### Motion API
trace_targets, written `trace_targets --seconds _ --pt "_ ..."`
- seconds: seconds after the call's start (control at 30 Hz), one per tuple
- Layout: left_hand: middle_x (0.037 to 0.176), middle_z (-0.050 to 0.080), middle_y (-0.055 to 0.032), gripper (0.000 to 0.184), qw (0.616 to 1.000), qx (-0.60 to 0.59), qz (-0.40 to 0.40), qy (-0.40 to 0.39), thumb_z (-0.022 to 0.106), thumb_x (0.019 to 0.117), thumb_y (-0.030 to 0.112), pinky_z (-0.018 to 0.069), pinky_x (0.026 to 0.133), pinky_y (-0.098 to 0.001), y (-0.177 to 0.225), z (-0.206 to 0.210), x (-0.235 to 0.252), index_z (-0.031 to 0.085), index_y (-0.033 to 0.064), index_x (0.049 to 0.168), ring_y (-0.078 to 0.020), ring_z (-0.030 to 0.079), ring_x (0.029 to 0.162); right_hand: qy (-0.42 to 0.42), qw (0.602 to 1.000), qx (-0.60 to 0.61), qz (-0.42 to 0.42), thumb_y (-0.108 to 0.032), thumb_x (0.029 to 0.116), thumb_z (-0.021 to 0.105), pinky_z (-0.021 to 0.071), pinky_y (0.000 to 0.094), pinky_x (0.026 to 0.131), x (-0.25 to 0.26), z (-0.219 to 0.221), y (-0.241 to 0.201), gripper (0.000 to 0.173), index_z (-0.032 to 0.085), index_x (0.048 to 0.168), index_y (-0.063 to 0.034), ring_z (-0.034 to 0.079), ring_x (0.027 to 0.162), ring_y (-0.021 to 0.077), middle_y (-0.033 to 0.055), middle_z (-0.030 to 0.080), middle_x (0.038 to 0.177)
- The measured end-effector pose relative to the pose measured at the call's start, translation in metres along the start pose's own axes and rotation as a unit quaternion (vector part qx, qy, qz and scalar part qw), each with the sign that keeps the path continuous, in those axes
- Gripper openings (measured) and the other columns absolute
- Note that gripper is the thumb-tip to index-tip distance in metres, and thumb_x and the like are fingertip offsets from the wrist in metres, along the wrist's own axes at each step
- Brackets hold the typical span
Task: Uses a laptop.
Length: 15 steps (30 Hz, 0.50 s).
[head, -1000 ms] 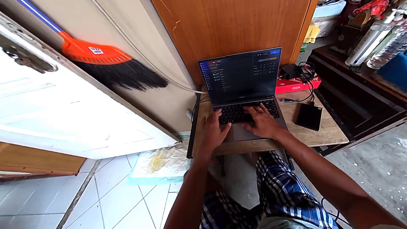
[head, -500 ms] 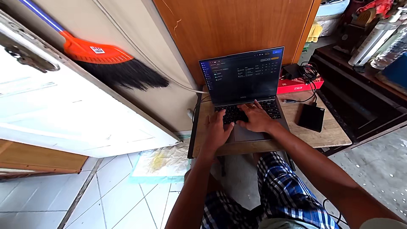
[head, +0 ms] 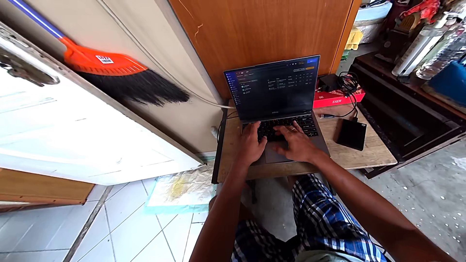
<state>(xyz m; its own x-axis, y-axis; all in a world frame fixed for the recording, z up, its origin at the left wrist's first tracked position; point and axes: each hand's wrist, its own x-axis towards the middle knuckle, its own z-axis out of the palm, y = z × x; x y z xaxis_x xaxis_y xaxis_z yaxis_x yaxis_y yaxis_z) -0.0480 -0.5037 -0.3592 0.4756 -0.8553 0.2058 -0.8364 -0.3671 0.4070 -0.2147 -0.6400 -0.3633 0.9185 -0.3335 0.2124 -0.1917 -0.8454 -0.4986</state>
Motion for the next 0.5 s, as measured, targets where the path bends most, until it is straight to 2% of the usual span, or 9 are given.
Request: trace_targets --seconds 0.07,0.17,0.27,0.3,0.37,0.5 --pt "0.147 0.056 -0.0098 0.058 1.000 -0.014 -0.007 0.013 0.063 0.0997 0.029 0.0137 0.125 -0.0613 -0.002 0.000 -0.004 0.045 0.0100 0.152 -0.0278 0.043 0.145 -0.016 1.000 -0.020 0.004 -0.053 0.0929 0.066 0.0081 0.0603 0.127 0.002 0.000 -0.002 0.066 0.055 0.143 -0.0117 0.050 0.140 0.0227 0.0034 0.066 0.135" --pt "0.148 0.055 -0.0088 0.061 0.999 -0.022 -0.020 0.019 0.064 0.0984 0.033 0.0145 0.125 -0.0610 -0.004 -0.001 -0.015 0.045 0.0103 0.152 -0.0267 0.043 0.145 -0.006 0.998 -0.067 0.003 -0.059 0.0953 0.059 0.0076 0.0611 0.126 -0.002 0.005 -0.007 0.057 0.068 0.129 -0.0141 0.043 0.146 0.0268 0.0053 0.065 0.137" --pt "0.151 0.053 -0.0092 0.064 0.999 -0.019 -0.027 0.023 0.063 0.0987 0.039 0.0147 0.125 -0.0603 -0.006 0.000 -0.024 0.043 0.0105 0.153 -0.0275 0.043 0.146 -0.028 0.994 -0.092 0.042 -0.073 0.0945 0.048 0.0014 0.0629 0.126 -0.009 0.008 -0.013 0.069 0.068 0.131 -0.0181 0.025 0.155 0.0295 0.0104 0.048 0.155" --pt "0.151 0.053 -0.0095 0.065 0.999 -0.018 -0.030 0.024 0.062 0.0988 0.040 0.0144 0.125 -0.0606 -0.007 0.001 -0.027 0.043 0.0103 0.153 -0.0278 0.043 0.145 -0.025 0.994 -0.092 0.053 -0.076 0.0932 0.046 0.0014 0.0626 0.126 -0.011 0.007 -0.013 0.072 0.067 0.133 -0.0192 0.023 0.156 0.0298 0.0112 0.045 0.158" --pt "0.151 0.053 -0.0107 0.067 0.999 -0.021 -0.036 0.023 0.061 0.0990 0.042 0.0137 0.125 -0.0617 -0.007 0.001 -0.030 0.043 0.0096 0.154 -0.0288 0.043 0.146 -0.012 0.994 -0.086 0.069 -0.077 0.0924 0.047 0.0044 0.0624 0.126 -0.011 0.002 -0.010 0.074 0.065 0.135 -0.0193 0.024 0.156 0.0304 0.0114 0.044 0.158" --pt "0.153 0.051 -0.0127 0.067 0.999 -0.031 -0.040 0.020 0.060 0.0997 0.044 0.0123 0.124 -0.0641 -0.008 -0.001 -0.034 0.043 0.0093 0.154 -0.0305 0.040 0.148 0.024 0.994 -0.062 0.090 -0.070 0.0898 0.060 0.0113 0.0646 0.125 -0.005 -0.010 0.010 0.077 0.059 0.141 -0.0126 0.037 0.149 0.0333 0.0122 0.055 0.148"
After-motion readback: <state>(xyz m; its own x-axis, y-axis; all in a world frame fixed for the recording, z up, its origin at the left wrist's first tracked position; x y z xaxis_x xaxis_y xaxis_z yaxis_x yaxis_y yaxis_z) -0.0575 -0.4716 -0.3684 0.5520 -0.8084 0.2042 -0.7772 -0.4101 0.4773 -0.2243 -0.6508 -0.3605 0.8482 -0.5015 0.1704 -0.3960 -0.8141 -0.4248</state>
